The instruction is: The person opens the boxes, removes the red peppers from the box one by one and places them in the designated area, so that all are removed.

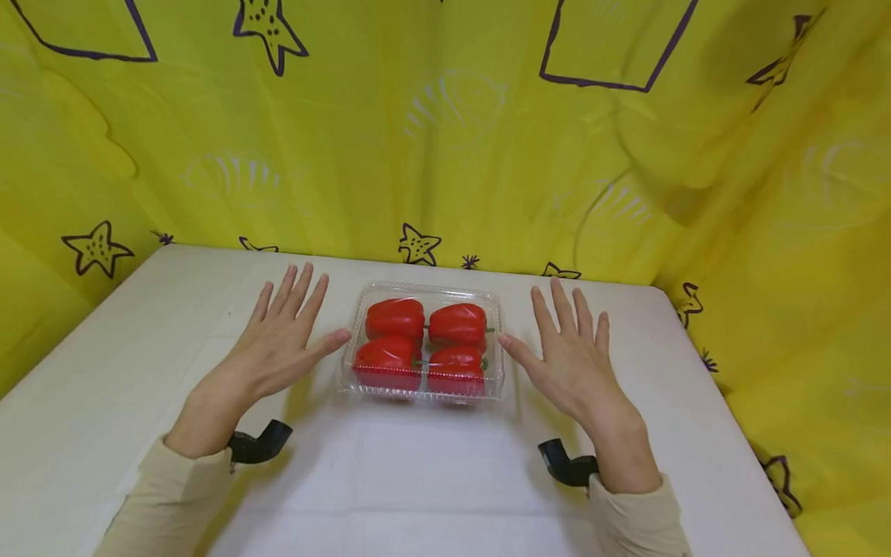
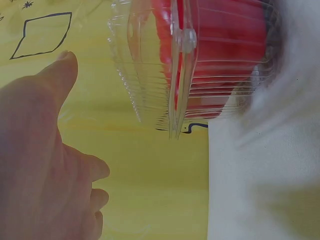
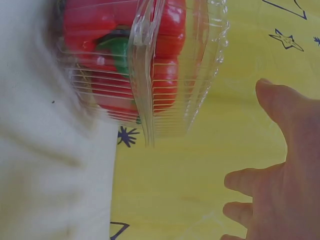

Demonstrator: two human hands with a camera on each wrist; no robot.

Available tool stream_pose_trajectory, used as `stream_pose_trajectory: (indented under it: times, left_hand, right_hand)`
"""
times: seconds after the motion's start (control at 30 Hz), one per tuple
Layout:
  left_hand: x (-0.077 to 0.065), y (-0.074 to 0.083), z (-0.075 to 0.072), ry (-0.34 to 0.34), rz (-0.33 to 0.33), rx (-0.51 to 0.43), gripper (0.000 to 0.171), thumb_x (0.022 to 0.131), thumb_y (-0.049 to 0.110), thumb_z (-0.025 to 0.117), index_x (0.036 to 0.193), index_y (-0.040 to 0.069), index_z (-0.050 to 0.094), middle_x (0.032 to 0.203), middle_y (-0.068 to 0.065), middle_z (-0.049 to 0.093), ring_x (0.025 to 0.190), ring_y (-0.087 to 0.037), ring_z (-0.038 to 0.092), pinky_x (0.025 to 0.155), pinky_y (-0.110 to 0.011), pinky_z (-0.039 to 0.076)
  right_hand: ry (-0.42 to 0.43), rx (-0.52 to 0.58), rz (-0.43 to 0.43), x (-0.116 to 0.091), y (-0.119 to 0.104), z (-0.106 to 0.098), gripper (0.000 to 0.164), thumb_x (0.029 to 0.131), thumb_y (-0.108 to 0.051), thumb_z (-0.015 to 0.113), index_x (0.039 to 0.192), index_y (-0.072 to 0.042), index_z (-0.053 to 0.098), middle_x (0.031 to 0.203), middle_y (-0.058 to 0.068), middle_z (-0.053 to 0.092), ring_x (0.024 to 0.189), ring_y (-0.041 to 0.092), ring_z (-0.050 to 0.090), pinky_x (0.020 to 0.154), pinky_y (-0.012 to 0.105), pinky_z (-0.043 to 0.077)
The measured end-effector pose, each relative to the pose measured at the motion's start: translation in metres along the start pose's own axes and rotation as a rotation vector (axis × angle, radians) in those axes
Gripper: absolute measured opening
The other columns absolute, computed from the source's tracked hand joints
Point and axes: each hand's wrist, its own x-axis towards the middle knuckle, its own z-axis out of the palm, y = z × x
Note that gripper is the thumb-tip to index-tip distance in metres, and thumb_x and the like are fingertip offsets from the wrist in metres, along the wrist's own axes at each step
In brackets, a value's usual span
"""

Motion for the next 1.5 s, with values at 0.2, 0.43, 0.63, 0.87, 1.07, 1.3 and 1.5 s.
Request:
stream_pose_trajectory:
  times: [0.2, 0.43, 0.63, 0.87, 1.07, 1.3, 1.5]
  left_hand:
    - [0.001, 0.002, -0.001, 0.0, -0.002, -0.002, 0.095, 0.095, 0.07, 0.037, 0.16, 0.01, 0.003, 0.167, -0.012, -0.009, 0.154, -0.032, -0.015, 0.124, -0.055, -0.011]
    - [0.001, 0.003, -0.001, -0.013, -0.011, -0.013, 0.096, 0.094, 0.071, 0.038, 0.16, 0.01, 0.003, 0.168, -0.013, -0.008, 0.154, -0.032, -0.015, 0.124, -0.056, -0.01]
    - [0.002, 0.006, -0.001, -0.019, 0.004, -0.01, 0.096, 0.094, 0.07, 0.039, 0.16, 0.01, 0.004, 0.168, -0.013, -0.007, 0.154, -0.033, -0.014, 0.124, -0.055, -0.01]
    - [0.001, 0.009, 0.002, -0.025, 0.021, -0.004, 0.096, 0.094, 0.069, 0.041, 0.16, 0.008, 0.007, 0.168, -0.014, -0.005, 0.155, -0.034, -0.011, 0.124, -0.055, -0.008]
    - [0.002, 0.012, 0.004, -0.022, 0.033, -0.003, 0.096, 0.094, 0.069, 0.041, 0.16, 0.009, 0.008, 0.168, -0.014, -0.003, 0.155, -0.034, -0.01, 0.124, -0.055, -0.007]
    - [0.003, 0.015, 0.006, -0.021, 0.047, -0.003, 0.096, 0.093, 0.069, 0.043, 0.16, 0.01, 0.009, 0.168, -0.014, -0.002, 0.155, -0.034, -0.008, 0.125, -0.055, -0.005]
    - [0.0, 0.016, 0.009, -0.017, 0.056, -0.012, 0.095, 0.093, 0.067, 0.046, 0.159, 0.008, 0.011, 0.168, -0.015, 0.001, 0.155, -0.035, -0.005, 0.125, -0.055, -0.003]
  right_hand:
    - [-0.009, 0.007, 0.002, 0.001, 0.001, -0.002, 0.089, 0.098, -0.066, 0.037, 0.16, -0.011, 0.006, 0.167, 0.015, -0.009, 0.151, 0.044, -0.014, 0.112, 0.074, -0.013]
    - [-0.02, 0.003, -0.003, 0.001, 0.001, 0.0, 0.089, 0.098, -0.065, 0.037, 0.16, -0.01, 0.006, 0.167, 0.015, -0.008, 0.151, 0.045, -0.012, 0.112, 0.074, -0.012]
    - [-0.015, 0.005, -0.011, 0.0, 0.001, -0.001, 0.089, 0.098, -0.065, 0.037, 0.16, -0.01, 0.005, 0.167, 0.015, -0.009, 0.151, 0.046, -0.011, 0.113, 0.074, -0.012]
    - [-0.034, 0.028, -0.01, -0.002, 0.001, -0.003, 0.09, 0.098, -0.064, 0.039, 0.16, -0.009, 0.005, 0.167, 0.016, -0.008, 0.151, 0.045, -0.011, 0.113, 0.074, -0.011]
    - [-0.051, 0.057, -0.007, -0.002, 0.002, -0.005, 0.09, 0.098, -0.063, 0.041, 0.16, -0.01, 0.005, 0.167, 0.016, -0.007, 0.151, 0.045, -0.011, 0.114, 0.073, -0.009]
    - [-0.053, 0.101, -0.024, 0.001, 0.004, -0.003, 0.089, 0.098, -0.06, 0.045, 0.16, -0.01, 0.006, 0.167, 0.017, -0.004, 0.152, 0.045, -0.009, 0.114, 0.073, -0.007]
    - [-0.046, 0.126, -0.031, 0.001, 0.005, 0.002, 0.088, 0.098, -0.058, 0.047, 0.16, -0.008, 0.008, 0.167, 0.019, -0.001, 0.151, 0.046, -0.006, 0.114, 0.074, -0.004]
